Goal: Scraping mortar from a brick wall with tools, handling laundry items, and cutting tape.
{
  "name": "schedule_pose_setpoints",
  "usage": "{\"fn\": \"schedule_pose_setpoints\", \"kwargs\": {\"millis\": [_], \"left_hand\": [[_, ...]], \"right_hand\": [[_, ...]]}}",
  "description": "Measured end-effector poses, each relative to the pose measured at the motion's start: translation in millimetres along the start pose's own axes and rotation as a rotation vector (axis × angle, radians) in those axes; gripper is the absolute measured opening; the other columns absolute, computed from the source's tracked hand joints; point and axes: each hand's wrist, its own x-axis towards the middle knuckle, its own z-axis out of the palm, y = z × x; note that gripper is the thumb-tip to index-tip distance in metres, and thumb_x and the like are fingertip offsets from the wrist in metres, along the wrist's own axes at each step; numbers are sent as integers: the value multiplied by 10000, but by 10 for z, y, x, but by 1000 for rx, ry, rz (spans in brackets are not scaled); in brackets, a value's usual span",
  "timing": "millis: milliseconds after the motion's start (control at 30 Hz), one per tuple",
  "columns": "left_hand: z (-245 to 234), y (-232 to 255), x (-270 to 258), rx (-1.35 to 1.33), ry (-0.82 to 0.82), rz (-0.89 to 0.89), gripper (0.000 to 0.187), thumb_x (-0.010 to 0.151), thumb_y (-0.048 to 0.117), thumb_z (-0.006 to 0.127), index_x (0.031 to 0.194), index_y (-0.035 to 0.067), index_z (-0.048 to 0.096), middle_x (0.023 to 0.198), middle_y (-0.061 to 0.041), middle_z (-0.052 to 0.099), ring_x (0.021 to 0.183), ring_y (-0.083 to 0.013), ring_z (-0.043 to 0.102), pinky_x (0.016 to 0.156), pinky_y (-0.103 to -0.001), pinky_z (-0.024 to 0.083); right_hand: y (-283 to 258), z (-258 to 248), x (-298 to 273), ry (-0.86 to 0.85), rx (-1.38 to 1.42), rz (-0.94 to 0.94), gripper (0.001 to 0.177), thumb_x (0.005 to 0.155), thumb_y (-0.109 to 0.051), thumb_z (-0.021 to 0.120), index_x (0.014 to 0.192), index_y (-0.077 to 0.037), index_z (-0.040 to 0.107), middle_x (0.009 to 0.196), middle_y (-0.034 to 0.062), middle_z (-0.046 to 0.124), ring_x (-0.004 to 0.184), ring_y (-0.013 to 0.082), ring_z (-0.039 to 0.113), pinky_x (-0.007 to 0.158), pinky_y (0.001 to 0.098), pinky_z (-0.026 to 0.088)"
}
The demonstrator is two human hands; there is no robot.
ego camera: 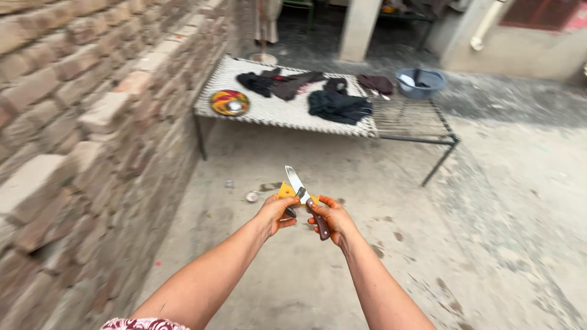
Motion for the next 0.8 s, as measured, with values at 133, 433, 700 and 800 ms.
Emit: {"fn": "schedule_pose_setpoints", "kwargs": {"millis": [133, 433, 700, 800], "left_hand": [[679, -55, 427, -6, -76, -4, 282, 868, 236, 719, 1122, 143, 639, 1006, -16, 665, 833, -189, 590, 813, -440, 586], [2075, 88, 917, 95, -127, 7, 319, 874, 248, 736, 1147, 149, 606, 986, -20, 624, 878, -165, 603, 842, -427, 606], [3059, -71, 1515, 113, -261, -60, 307, 855, 239, 731, 1118, 139, 607, 982, -21, 630, 836, -189, 594, 833, -448, 593], [3412, -99, 1760, 141, -294, -78, 316, 869, 233, 740, 1129, 122, 600, 1000, -48, 604, 864, -201, 612, 855, -450, 610]], "right_hand": [[-232, -701, 74, 71, -1, -3, 728, 901, -202, 726, 1530, -110, 373, 1114, 126, 737, 734, 192, 707, 540, 333, 554], [-812, -1964, 119, 180, -17, -73, 746, 899, -206, 726, 1538, -80, 362, 1098, 154, 742, 749, 203, 723, 524, 336, 543], [-859, -3008, 299, 298, 91, -63, 754, 881, -210, 737, 1531, -112, 367, 1065, 141, 744, 707, 235, 694, 502, 347, 518], [-1020, -3249, 197, 369, 106, -44, 747, 897, -223, 745, 1533, -114, 370, 1084, 124, 758, 744, 206, 715, 525, 332, 539]]}}
